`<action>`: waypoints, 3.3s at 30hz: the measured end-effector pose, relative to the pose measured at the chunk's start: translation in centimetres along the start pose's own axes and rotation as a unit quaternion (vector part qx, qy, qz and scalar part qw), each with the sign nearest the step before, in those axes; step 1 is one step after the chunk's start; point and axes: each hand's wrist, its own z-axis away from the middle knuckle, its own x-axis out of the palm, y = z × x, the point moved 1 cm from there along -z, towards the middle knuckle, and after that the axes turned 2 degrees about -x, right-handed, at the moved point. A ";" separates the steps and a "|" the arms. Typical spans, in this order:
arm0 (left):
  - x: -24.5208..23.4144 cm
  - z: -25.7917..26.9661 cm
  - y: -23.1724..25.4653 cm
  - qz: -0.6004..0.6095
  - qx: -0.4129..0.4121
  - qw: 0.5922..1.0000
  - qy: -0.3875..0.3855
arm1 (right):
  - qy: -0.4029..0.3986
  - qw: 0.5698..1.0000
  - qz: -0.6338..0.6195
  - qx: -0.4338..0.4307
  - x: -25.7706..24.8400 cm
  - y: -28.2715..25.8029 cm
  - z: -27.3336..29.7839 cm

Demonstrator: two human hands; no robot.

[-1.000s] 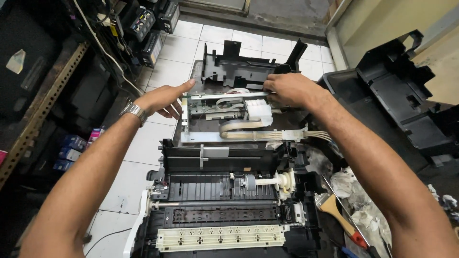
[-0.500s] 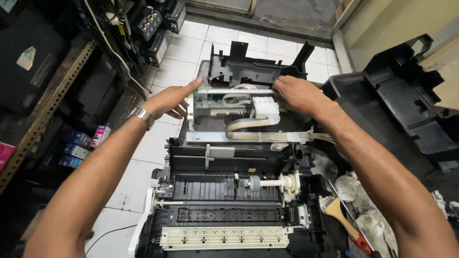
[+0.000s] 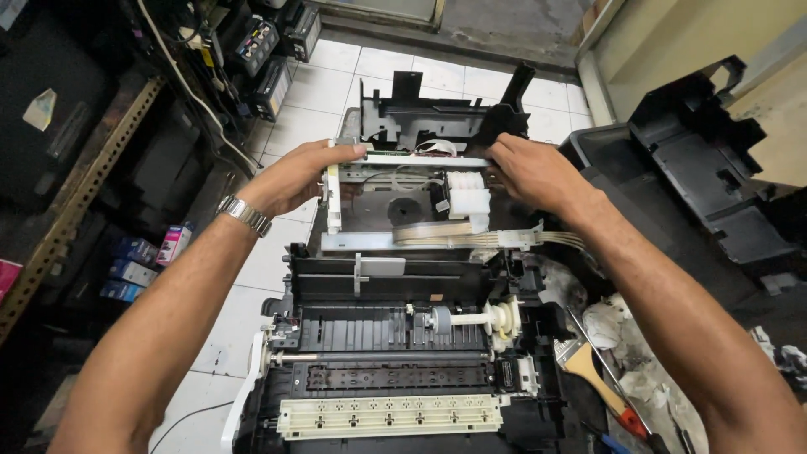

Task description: The person uses a screwdriver to loosen a screw on the printer's internal mechanism. They then use a brush to sweep dust and debris from the rollers and internal components. Finally, they remove a plastic cover and brush the exposed circuit board.

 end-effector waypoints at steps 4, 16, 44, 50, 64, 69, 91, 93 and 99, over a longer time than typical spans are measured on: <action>0.7 0.9 0.8 -0.011 0.011 1.000 0.009 | -0.027 0.998 -0.051 0.003 0.8 0.6 0.5; 1.9 1.1 1.1 -0.009 0.017 1.000 0.020 | -0.082 0.992 -0.096 0.015 -1.3 0.0 0.6; 5.8 3.2 7.3 0.038 -0.087 0.993 0.063 | -0.179 0.906 -0.178 0.341 -4.6 -3.1 -1.7; 4.7 1.7 6.0 0.047 -0.087 0.993 0.069 | -0.192 0.888 -0.180 0.377 -3.1 -0.2 1.1; 4.7 1.4 5.7 0.021 -0.085 0.995 0.049 | -0.111 0.913 -0.161 0.357 -2.0 0.8 1.2; 4.2 0.9 4.9 0.030 -0.083 0.995 0.043 | -0.077 0.923 -0.201 0.320 -8.6 -2.0 6.3; 1.2 -3.3 0.1 -0.009 -0.077 0.997 0.014 | -0.165 0.823 -0.230 0.492 -8.4 -11.4 38.2; 2.0 -2.6 0.6 -0.011 -0.074 0.997 0.010 | -0.148 0.825 -0.212 0.502 -7.8 -12.5 38.4; 2.2 -1.6 1.2 -0.003 -0.072 0.997 0.022 | -0.171 0.826 -0.035 0.536 -1.2 -8.1 41.3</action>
